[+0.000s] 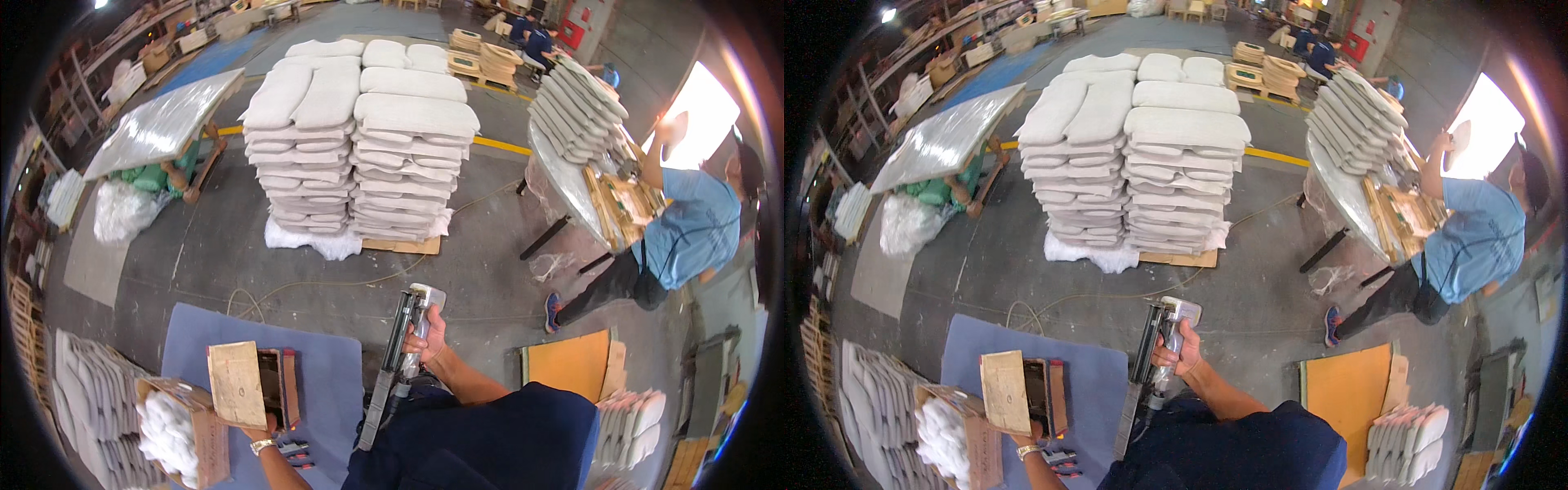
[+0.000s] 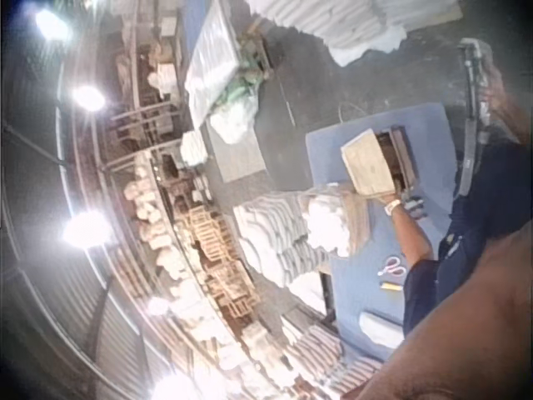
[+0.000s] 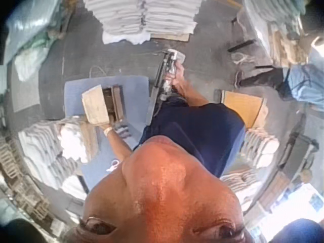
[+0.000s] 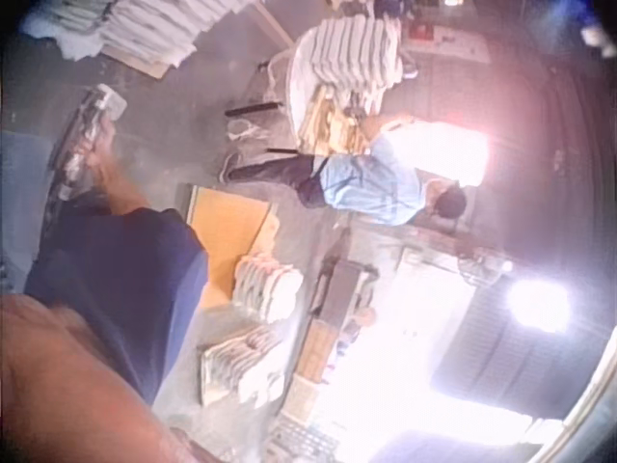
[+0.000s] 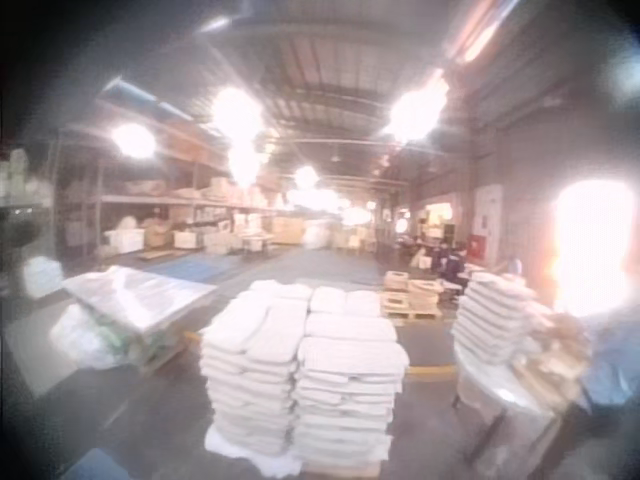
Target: The person assembles cushion covers by inserting foam inserts, aligning zippers, and securing fabric with a staple gun. They trim excess fabric with scissors and place finished cushions on a stack.
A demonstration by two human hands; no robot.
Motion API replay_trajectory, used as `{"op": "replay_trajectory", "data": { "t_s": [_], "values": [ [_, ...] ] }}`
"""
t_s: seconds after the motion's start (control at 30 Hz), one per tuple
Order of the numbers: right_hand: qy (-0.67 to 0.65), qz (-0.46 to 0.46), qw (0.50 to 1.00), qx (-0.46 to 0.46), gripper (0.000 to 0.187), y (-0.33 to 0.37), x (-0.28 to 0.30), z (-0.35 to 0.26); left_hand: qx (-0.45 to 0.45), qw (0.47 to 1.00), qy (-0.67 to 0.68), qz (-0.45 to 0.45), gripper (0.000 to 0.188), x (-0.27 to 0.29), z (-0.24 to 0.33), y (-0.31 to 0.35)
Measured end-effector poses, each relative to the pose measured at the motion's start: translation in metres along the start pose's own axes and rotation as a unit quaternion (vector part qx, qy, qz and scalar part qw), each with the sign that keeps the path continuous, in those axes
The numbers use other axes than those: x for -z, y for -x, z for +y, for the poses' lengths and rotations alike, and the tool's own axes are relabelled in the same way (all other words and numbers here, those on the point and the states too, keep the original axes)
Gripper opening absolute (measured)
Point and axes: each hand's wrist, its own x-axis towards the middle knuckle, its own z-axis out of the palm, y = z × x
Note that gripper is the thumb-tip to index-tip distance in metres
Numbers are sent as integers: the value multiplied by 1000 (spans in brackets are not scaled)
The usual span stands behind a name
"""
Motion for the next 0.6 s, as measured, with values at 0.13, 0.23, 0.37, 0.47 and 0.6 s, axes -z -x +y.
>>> {"op": "replay_trajectory", "data": {
  "t_s": [0.13,0.23,0.37,0.47,0.6],
  "values": [
    [-3,-9,1000,15,75,0,-12,3,21,999,11,25,59,10,13,-17],
    [5,10,1000,11,72,-2,-19,7,34,999,6,20,59,13,13,-16],
    [-1,-32,1000,0,70,-8,-15,4,37,999,1,19,59,14,20,-25],
    [-21,-37,999,0,70,-8,-14,4,36,999,2,12,58,14,23,-30],
    [-35,-93,995,-12,67,-10,-4,3,36,999,-1,-5,58,15,30,-37]
  ]
}}
